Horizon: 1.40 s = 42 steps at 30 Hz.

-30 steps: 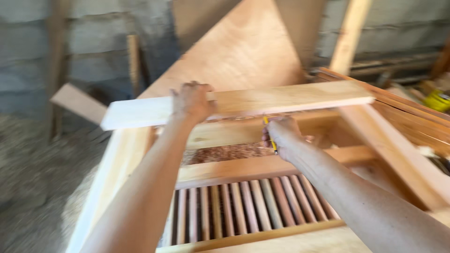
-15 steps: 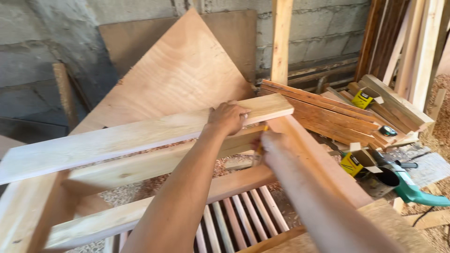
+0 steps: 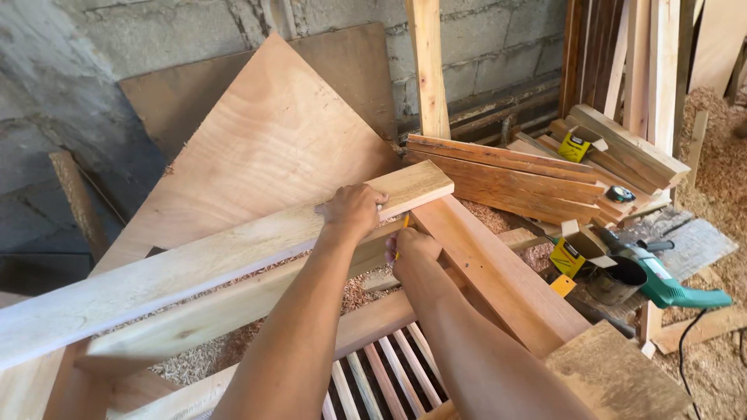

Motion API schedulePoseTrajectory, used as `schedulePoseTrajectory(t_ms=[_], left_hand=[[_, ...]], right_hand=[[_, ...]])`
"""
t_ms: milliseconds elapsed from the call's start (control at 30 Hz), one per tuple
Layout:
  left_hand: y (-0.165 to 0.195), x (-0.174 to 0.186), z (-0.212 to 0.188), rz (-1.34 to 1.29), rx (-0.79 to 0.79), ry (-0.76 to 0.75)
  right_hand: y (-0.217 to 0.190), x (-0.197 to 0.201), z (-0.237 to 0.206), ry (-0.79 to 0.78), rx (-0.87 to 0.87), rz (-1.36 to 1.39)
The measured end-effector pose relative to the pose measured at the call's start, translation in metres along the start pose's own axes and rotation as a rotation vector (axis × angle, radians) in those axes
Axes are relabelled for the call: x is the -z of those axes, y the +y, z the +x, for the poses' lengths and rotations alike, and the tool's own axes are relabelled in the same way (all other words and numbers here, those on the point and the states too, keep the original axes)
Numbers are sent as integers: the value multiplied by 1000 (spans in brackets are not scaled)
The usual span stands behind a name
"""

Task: The person marks a wooden frame with a pencil, then uses a combination square to draw straight lines on the wood. The person repeats the measuring and marking process on different sections of the frame.

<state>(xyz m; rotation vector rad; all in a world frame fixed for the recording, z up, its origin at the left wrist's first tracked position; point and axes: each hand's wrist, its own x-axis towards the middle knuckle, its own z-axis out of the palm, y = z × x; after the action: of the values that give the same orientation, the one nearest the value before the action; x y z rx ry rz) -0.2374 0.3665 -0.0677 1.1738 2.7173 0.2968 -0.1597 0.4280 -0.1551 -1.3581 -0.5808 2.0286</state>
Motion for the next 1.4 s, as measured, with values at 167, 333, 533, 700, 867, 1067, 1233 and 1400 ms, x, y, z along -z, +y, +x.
schedulePoseTrajectory(t_ms=[167, 333, 533, 700, 867, 1067, 1233, 1400], left_hand=[[1, -1, 3, -21, -14, 22], [1, -5, 7, -25, -27, 8], [0, -4, 7, -44, -55, 12], [4, -1, 5, -23, 9, -39], [2, -4, 5, -50, -85, 41], [0, -2, 2, -17, -72, 59], [5, 2, -1, -10, -96, 55], [2, 2, -4, -35, -112, 92]], right_hand=[[5, -7, 4, 120, 52, 19], [8, -7, 7, 184, 75, 50], [8, -2, 4, 199, 79, 64], [2, -2, -2, 206, 71, 65], [6, 2, 1, 167, 164, 132], [8, -1, 12, 228, 81, 105], [5, 0, 5, 156, 121, 139], [-1, 3, -6, 37, 171, 159]])
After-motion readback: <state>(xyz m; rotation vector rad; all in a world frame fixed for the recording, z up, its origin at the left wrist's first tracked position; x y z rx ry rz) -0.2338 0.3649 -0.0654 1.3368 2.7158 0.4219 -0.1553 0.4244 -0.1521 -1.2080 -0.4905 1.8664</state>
